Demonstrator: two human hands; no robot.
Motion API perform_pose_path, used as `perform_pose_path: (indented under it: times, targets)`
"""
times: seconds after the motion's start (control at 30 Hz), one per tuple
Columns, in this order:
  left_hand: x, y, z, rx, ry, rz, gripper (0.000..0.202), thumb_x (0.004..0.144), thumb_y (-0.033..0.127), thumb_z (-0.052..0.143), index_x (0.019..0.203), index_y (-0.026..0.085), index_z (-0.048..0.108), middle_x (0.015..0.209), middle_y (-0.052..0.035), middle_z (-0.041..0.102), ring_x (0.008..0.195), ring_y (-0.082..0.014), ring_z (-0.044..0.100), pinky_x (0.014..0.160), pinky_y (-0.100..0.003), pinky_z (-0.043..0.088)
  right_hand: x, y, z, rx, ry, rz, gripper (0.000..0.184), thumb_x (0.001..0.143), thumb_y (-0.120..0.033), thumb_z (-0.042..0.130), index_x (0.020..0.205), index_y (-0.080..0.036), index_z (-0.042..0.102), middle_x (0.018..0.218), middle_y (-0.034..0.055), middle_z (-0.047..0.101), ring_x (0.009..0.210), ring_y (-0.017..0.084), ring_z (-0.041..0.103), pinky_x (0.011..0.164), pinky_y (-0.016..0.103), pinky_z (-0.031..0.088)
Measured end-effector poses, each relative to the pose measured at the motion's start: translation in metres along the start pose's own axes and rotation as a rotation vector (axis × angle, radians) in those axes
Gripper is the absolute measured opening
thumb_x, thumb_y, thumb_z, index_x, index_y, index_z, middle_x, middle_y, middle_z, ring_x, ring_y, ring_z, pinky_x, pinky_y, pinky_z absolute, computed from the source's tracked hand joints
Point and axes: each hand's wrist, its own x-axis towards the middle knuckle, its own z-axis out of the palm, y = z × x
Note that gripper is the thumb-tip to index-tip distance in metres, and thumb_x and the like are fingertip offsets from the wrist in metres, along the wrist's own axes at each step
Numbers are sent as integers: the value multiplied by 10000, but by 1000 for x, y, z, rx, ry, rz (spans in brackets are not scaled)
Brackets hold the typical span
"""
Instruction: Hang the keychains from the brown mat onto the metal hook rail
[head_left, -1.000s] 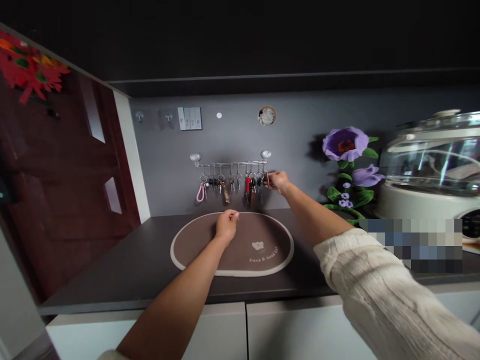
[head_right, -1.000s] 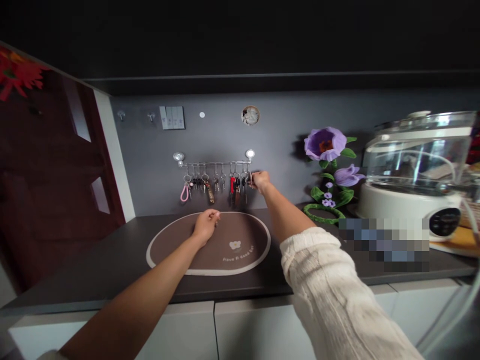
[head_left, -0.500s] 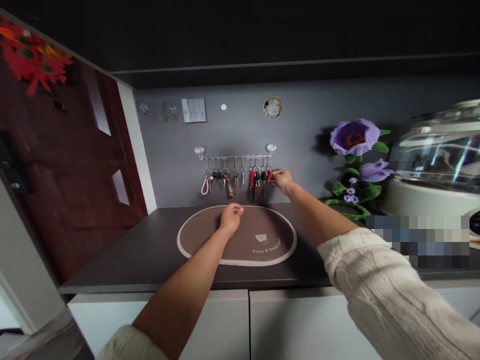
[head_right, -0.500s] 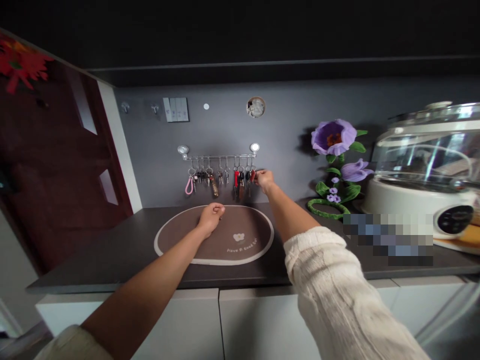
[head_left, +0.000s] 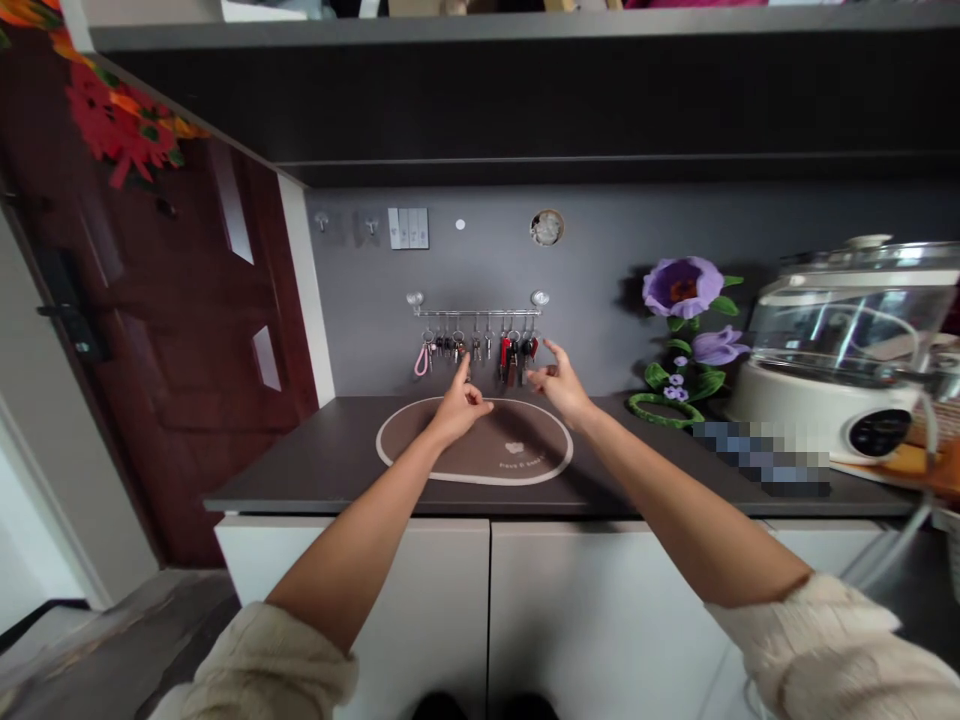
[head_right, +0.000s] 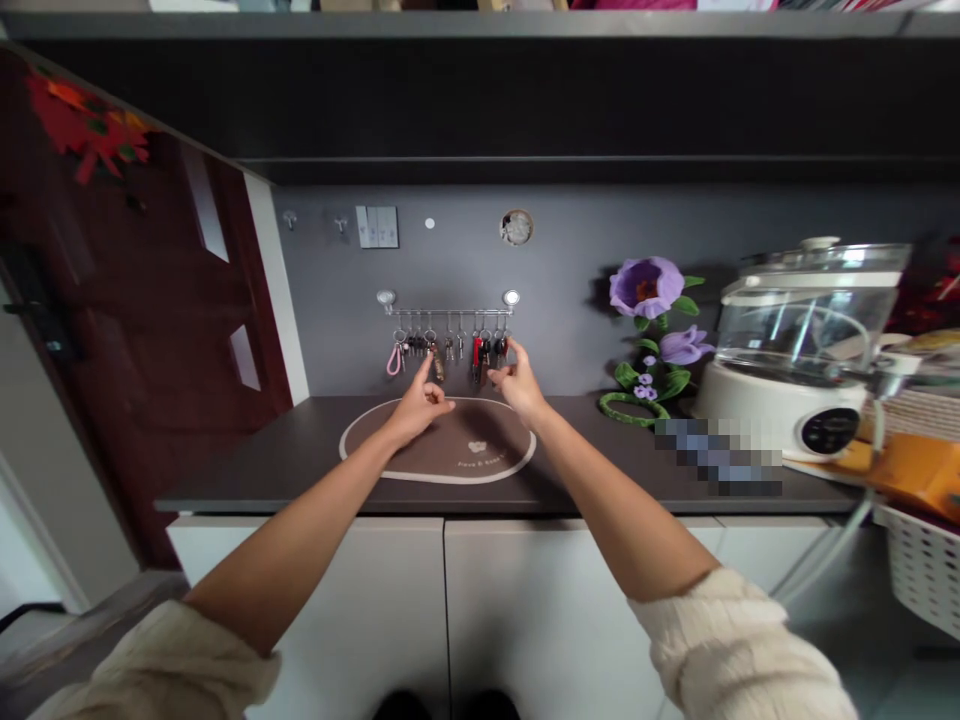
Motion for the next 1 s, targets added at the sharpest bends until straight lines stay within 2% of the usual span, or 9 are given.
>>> perform_pose_path:
  times: [0.07, 0.13, 0.23, 0.4, 0.53, 0.67, 0.77, 0.9, 1.0]
  targets:
    - [-12, 19, -8, 21, -84, 63, 971, 641, 134, 612, 1344, 264, -46, 638, 69, 466, 575, -44, 432, 627, -192, 354, -19, -6, 2, 11, -94, -125, 850, 664, -180, 573, 1344, -271, 71, 570, -85, 399, 526, 70, 411, 584, 217, 425]
    - [-26, 32, -17, 51, -152, 94, 987, 651, 139, 602, 1335, 258, -99, 659, 66, 470, 597, -47, 438, 651, -198, 361, -39, -8, 3, -23, -163, -219, 921, 676, -204, 573, 1349, -272, -52, 592, -82, 408, 542, 68, 402, 595, 209, 415]
    - [-51, 38, -28, 106, -192, 113, 991, 663, 150, 587, 1323, 257, -144, 679, 64, 470, 617, -52, 442, 664, -201, 369, -69, -2, 4, -95, -225, -264, 953, 700, -240, 554, 1327, -262, -162, 628, -71, 420, 548, 73, 392, 579, 206, 402]
    - [-86, 26, -38, 144, -195, 87, 1014, 666, 149, 572, 1298, 258, -213, 684, 68, 464, 607, -49, 435, 650, -195, 373, -106, 14, 8, -168, -265, -300, 918, 735, -267, 514, 1318, -243, -194, 663, -53, 413, 596, 88, 411, 618, 233, 405]
    - [-97, 22, -41, 143, -194, 65, 1016, 665, 152, 572, 1296, 257, -218, 676, 70, 463, 595, -47, 433, 645, -198, 378, -115, 14, 12, -212, -271, -330, 881, 747, -272, 500, 1333, -224, -157, 662, -46, 418, 596, 87, 415, 634, 239, 405]
    - [-93, 24, -49, 139, -180, 52, 1024, 661, 180, 587, 1299, 265, -211, 687, 67, 470, 586, -46, 433, 630, -197, 384, -111, 6, 14, -238, -257, -317, 855, 738, -293, 513, 1350, -245, -82, 664, -44, 442, 604, 88, 441, 646, 244, 419]
    - [-78, 23, -60, 183, -135, 21, 1011, 660, 249, 608, 1318, 269, -160, 760, 36, 507, 617, -57, 460, 643, -214, 396, -97, 4, 12, -253, -244, -270, 814, 736, -341, 514, 1357, -259, -5, 674, -37, 479, 602, 99, 470, 638, 261, 440]
    - [-43, 14, -81, 351, 40, -21, 988, 613, 351, 650, 1353, 232, 6, 966, -44, 535, 822, -118, 505, 769, -276, 397, -59, 10, 1, -295, -136, -208, 742, 700, -412, 549, 1330, -248, 192, 814, 17, 552, 720, 135, 535, 750, 327, 451]
    - [-8, 4, -98, 443, 180, -97, 992, 565, 391, 680, 1350, 187, 109, 1170, -108, 461, 1024, -187, 459, 872, -315, 354, -20, 17, -10, -341, -17, -123, 749, 636, -453, 604, 1282, -217, 305, 1022, 87, 543, 920, 196, 535, 845, 378, 419]
